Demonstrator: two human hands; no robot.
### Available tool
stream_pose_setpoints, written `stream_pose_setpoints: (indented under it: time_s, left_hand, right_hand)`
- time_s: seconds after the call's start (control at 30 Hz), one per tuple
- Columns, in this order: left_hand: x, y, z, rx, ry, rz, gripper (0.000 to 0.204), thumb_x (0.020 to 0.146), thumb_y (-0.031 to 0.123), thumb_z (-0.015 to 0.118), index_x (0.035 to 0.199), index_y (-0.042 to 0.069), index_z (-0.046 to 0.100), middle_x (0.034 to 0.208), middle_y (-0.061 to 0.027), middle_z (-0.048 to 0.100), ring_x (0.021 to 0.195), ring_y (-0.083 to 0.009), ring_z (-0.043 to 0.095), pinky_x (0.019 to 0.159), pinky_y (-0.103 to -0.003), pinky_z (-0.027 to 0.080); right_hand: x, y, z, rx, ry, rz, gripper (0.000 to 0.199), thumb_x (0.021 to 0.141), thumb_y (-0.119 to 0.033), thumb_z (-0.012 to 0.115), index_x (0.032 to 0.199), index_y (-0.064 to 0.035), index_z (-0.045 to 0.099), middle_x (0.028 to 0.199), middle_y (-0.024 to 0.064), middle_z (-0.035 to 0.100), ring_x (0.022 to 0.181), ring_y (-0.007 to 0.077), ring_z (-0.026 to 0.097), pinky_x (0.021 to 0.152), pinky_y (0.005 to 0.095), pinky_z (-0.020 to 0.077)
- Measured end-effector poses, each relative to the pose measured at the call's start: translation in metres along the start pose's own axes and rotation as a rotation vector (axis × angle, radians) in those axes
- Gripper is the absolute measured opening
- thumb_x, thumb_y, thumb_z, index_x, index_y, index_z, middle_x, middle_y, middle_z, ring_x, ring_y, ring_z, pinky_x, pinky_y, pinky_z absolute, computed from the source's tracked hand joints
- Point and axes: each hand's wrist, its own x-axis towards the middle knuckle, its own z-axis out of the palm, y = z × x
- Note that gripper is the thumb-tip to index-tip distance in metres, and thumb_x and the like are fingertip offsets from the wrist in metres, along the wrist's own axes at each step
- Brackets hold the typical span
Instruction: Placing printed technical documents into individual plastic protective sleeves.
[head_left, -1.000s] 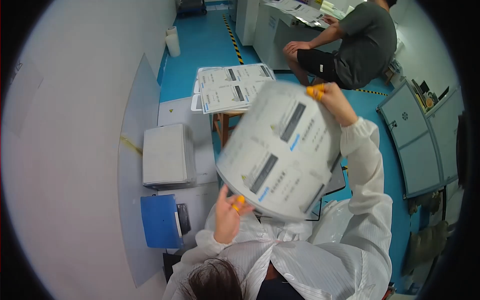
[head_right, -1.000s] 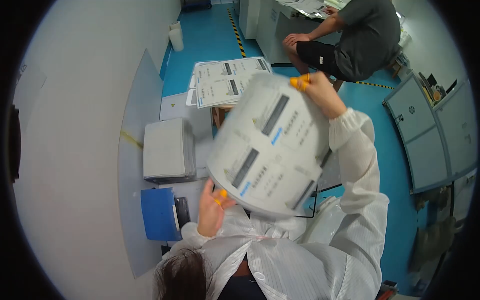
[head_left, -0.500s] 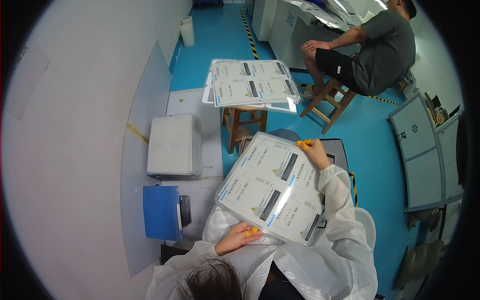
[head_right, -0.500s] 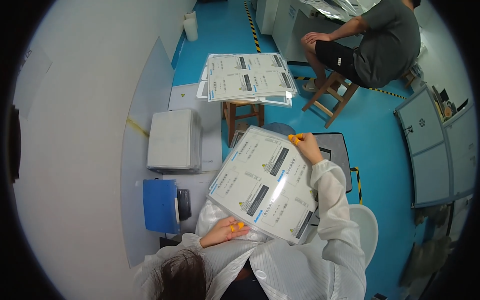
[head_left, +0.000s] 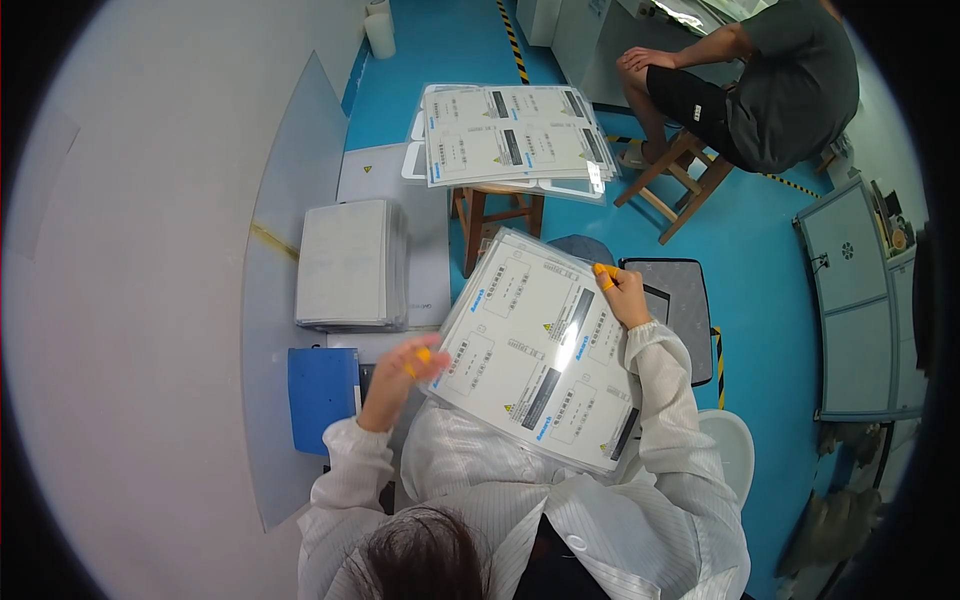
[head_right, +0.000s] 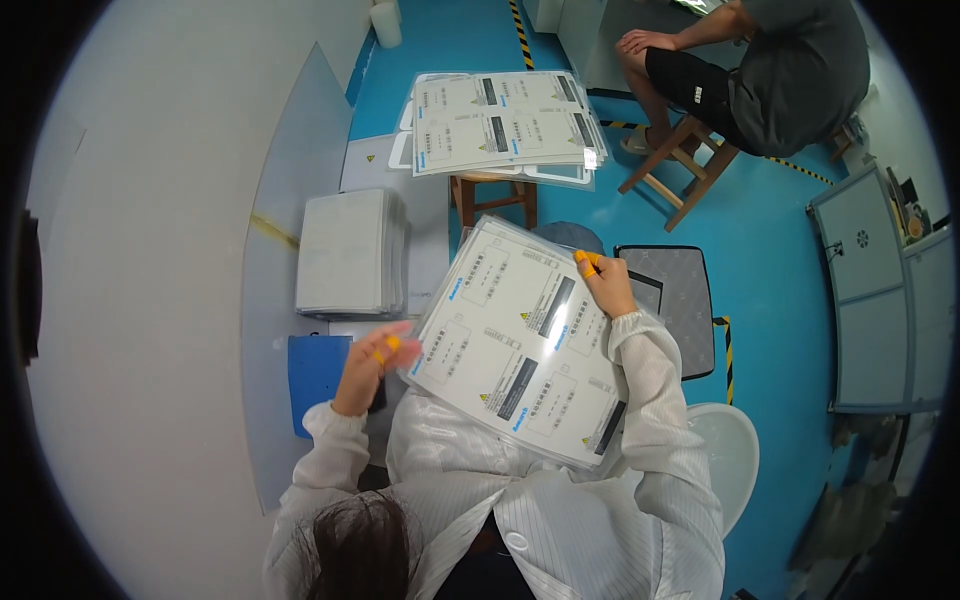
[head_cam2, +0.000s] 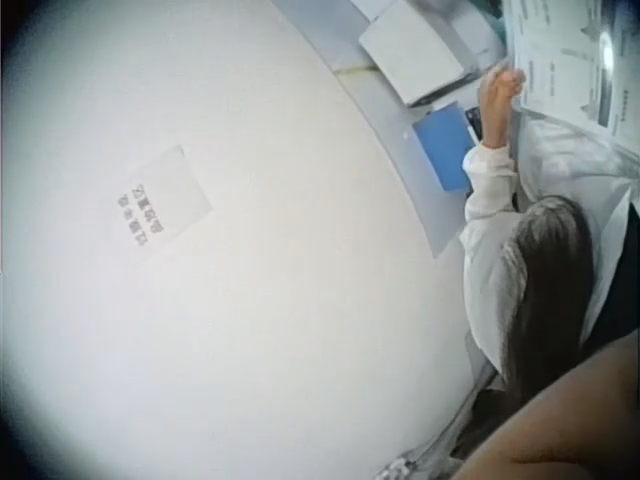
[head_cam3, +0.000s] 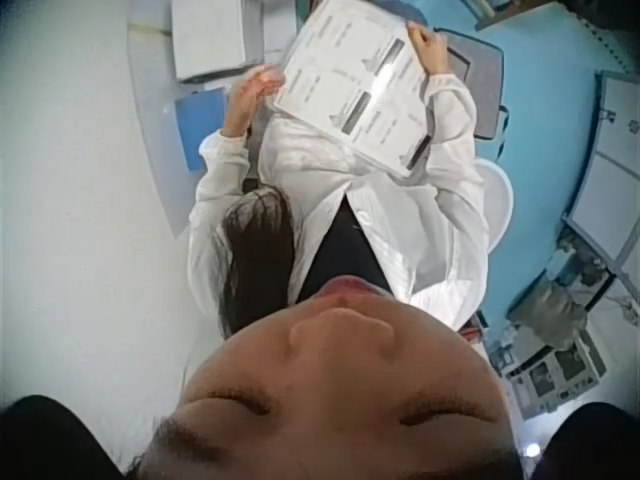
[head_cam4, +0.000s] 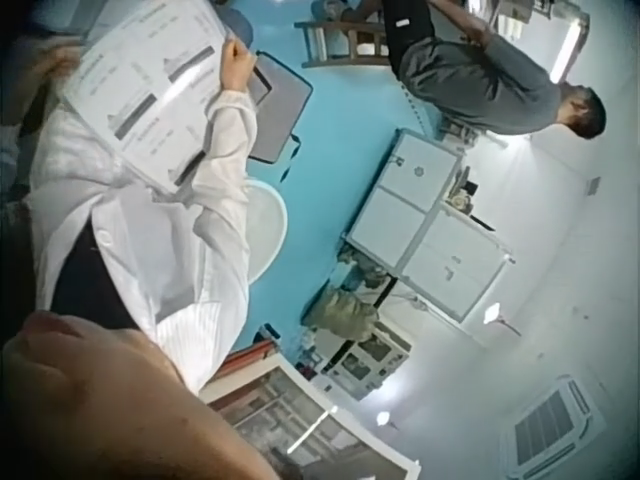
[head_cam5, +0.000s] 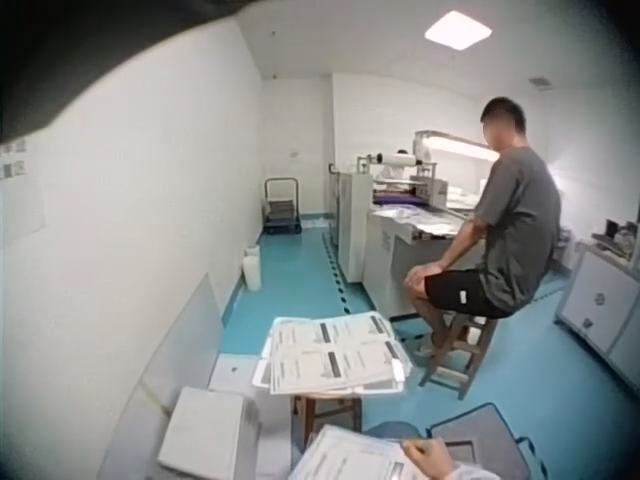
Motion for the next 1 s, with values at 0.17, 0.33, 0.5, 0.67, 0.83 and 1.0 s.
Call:
stream_pose_setpoints:
  time_s: [0.17, 0.33, 0.5, 0.67, 0.83, 1.0]
  left_hand:
    - [0.042, -0.061, -0.025, 0.447, 0.116, 0.106, 0.038, 0.084, 0.007, 0.058, 0.119, -0.003, 0.049, 0.105, -0.0144, 0.061, 0.095, -0.0197, 0.058, 0.084, -0.028, 0.044]
    - [0.024, -0.038, -0.007, 0.755, 0.142, 0.023, 0.041, 0.08, 0.002, 0.062, 0.119, -0.004, 0.049, 0.1, -0.018, 0.062, 0.089, -0.022, 0.06, 0.08, -0.028, 0.046]
    - [0.008, -0.031, 0.01, 0.768, 0.138, -0.022, 0.045, 0.074, 0.002, 0.068, 0.116, -0.003, 0.053, 0.073, -0.0074, 0.053, 0.061, -0.0116, 0.045, 0.059, -0.022, 0.042]
    - [-0.002, -0.036, 0.012, 0.725, 0.01, -0.092, 0.051, 0.072, 0.001, 0.07, 0.12, 0.0, 0.051, 0.066, -0.0057, 0.05, 0.057, -0.0122, 0.044, 0.055, -0.022, 0.042]
    - [0.003, -0.032, -0.005, 0.635, 0.068, -0.026, 0.051, 0.072, 0.002, 0.071, 0.12, 0.005, 0.054, 0.067, -0.0052, 0.054, 0.059, -0.0115, 0.046, 0.055, -0.022, 0.042]
    - [0.018, -0.03, -0.023, 0.704, 0.078, -0.042, 0.041, 0.073, -0.004, 0.067, 0.112, 0.004, 0.06, 0.067, -0.0024, 0.054, 0.059, -0.0096, 0.046, 0.059, -0.02, 0.043]
  right_hand:
    - [0.004, -0.022, -0.009, -0.051, -0.077, -0.018, 0.024, 0.085, -0.019, 0.058, 0.092, 0.0035, 0.065, 0.056, 0.014, 0.055, 0.046, 0.0161, 0.049, 0.049, 0.0284, 0.04]
    - [0.01, -0.011, -0.028, -0.077, -0.007, -0.167, 0.017, 0.081, -0.014, 0.059, 0.083, 0.0023, 0.064, 0.079, 0.0137, 0.059, 0.07, 0.0282, 0.056, 0.064, 0.0319, 0.0441]
    - [0.001, 0.016, -0.041, -0.15, -0.004, -0.026, 0.023, 0.084, -0.013, 0.055, 0.098, 0.0041, 0.06, 0.088, 0.0175, 0.059, 0.081, 0.0318, 0.056, 0.073, 0.0352, 0.0432]
    - [-0.017, 0.01, -0.054, -0.348, -0.119, 0.06, 0.03, 0.084, -0.02, 0.056, 0.103, 0.0032, 0.06, 0.087, 0.0188, 0.06, 0.075, 0.0319, 0.058, 0.067, 0.0373, 0.0447]
    - [-0.039, -0.017, -0.064, -0.402, -0.103, 0.074, 0.03, 0.083, -0.021, 0.058, 0.102, 0.0027, 0.061, 0.084, 0.0182, 0.061, 0.068, 0.0308, 0.058, 0.062, 0.0367, 0.0458]
    - [-0.041, -0.007, -0.062, -0.335, -0.014, 0.065, 0.028, 0.081, -0.021, 0.06, 0.099, 0.0011, 0.063, 0.082, 0.0163, 0.061, 0.069, 0.029, 0.06, 0.062, 0.0358, 0.0468]
